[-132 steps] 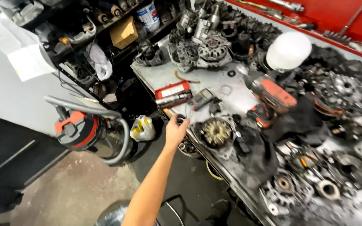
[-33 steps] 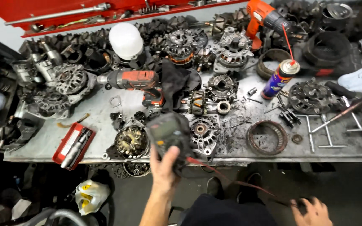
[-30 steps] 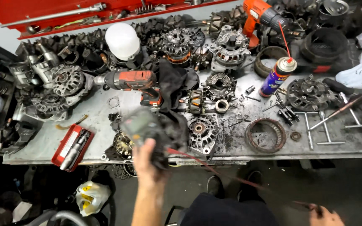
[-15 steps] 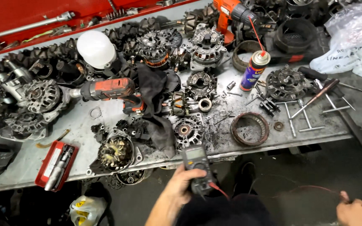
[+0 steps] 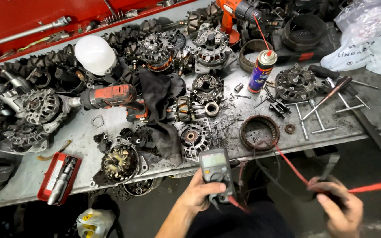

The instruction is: Inspecting, cleaning, and testing automotive alternator components at a workbench using tools and a multimeter.

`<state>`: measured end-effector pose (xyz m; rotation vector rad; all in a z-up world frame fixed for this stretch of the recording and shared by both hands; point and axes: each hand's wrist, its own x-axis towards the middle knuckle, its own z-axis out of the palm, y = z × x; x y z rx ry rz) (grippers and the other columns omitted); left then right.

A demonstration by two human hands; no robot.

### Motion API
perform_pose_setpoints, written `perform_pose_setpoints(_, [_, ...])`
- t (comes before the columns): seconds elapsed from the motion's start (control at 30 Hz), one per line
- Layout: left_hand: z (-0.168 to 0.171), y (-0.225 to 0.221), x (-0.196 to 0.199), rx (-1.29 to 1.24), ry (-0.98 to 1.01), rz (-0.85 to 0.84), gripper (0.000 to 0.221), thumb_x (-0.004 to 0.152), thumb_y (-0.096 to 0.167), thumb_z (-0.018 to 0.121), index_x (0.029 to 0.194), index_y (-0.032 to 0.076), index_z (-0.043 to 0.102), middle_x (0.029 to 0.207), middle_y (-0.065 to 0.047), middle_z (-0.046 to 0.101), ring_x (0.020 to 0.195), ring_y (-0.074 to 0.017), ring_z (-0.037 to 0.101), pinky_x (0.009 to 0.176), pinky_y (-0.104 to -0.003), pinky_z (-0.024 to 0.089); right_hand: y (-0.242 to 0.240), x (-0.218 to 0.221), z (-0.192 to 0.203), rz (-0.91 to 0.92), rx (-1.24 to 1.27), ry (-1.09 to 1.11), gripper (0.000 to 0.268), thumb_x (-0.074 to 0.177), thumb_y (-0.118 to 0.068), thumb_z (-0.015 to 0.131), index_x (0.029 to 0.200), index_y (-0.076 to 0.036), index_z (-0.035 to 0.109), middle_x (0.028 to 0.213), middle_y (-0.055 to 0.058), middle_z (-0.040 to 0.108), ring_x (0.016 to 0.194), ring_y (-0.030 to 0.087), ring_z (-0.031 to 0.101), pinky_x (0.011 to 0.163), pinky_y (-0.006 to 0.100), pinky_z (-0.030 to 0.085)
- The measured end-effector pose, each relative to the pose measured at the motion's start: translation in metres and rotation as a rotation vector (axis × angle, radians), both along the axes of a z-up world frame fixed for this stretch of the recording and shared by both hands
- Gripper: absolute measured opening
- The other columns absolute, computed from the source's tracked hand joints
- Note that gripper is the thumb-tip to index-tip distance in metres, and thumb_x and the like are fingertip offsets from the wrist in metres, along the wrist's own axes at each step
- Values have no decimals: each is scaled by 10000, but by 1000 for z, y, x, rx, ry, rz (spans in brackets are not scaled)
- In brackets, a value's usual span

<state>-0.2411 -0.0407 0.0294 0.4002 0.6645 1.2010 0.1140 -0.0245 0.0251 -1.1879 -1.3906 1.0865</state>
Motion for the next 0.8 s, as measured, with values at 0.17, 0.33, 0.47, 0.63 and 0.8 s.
perform_pose_setpoints(0.17, [-2, 4, -1, 320, -331, -392, 556, 874, -104, 729, 1396, 26, 593, 1262, -255, 710, 934, -248, 755, 756, -307, 651, -1, -62, 31, 97, 111, -266, 195, 804, -126, 624, 717, -22, 764, 716, 77, 782, 367, 94, 534, 400, 191, 434])
perform_pose_setpoints(0.33, [-3, -6, 9, 159, -159, -485, 758, 778, -173, 723, 1489, -8, 522, 1286, -140, 690, 1039, -213, 683, 877, -301, 588, -5, -98, 27, 364, 147, -289, 92, 774, -128, 727, 767, -40, 752, 824, 67, 773, 539, 131, 657, 503, 236, 532])
perform_pose_setpoints(0.47, [-26, -7, 12, 135, -151, -424, 650, 794, -196, 703, 1401, 6, 583, 1208, -91, 704, 990, -162, 677, 874, -269, 572, 4, -89, 27, 264, 28, -420, 161, 721, -175, 801, 793, -31, 800, 811, 29, 857, 451, 109, 725, 432, 220, 559])
perform_pose_setpoints(0.63, [-28, -6, 22, 106, -137, -410, 633, 804, -156, 711, 1401, -11, 560, 1186, -110, 698, 971, -173, 684, 837, -265, 589, 16, -78, 22, 214, -163, -318, 319, 816, -112, 672, 1116, -11, 707, 968, 104, 833, 797, 187, 786, 742, 303, 629])
perform_pose_setpoints(0.8, [-27, -6, 20, 58, -206, -349, 619, 809, -163, 727, 1392, -15, 580, 1141, -116, 724, 923, -175, 717, 837, -273, 611, 35, -55, 45, 210, -166, -343, 1104, 802, 109, 530, 1615, -385, -32, 1574, 113, 506, 455, 130, 568, 386, 249, 506])
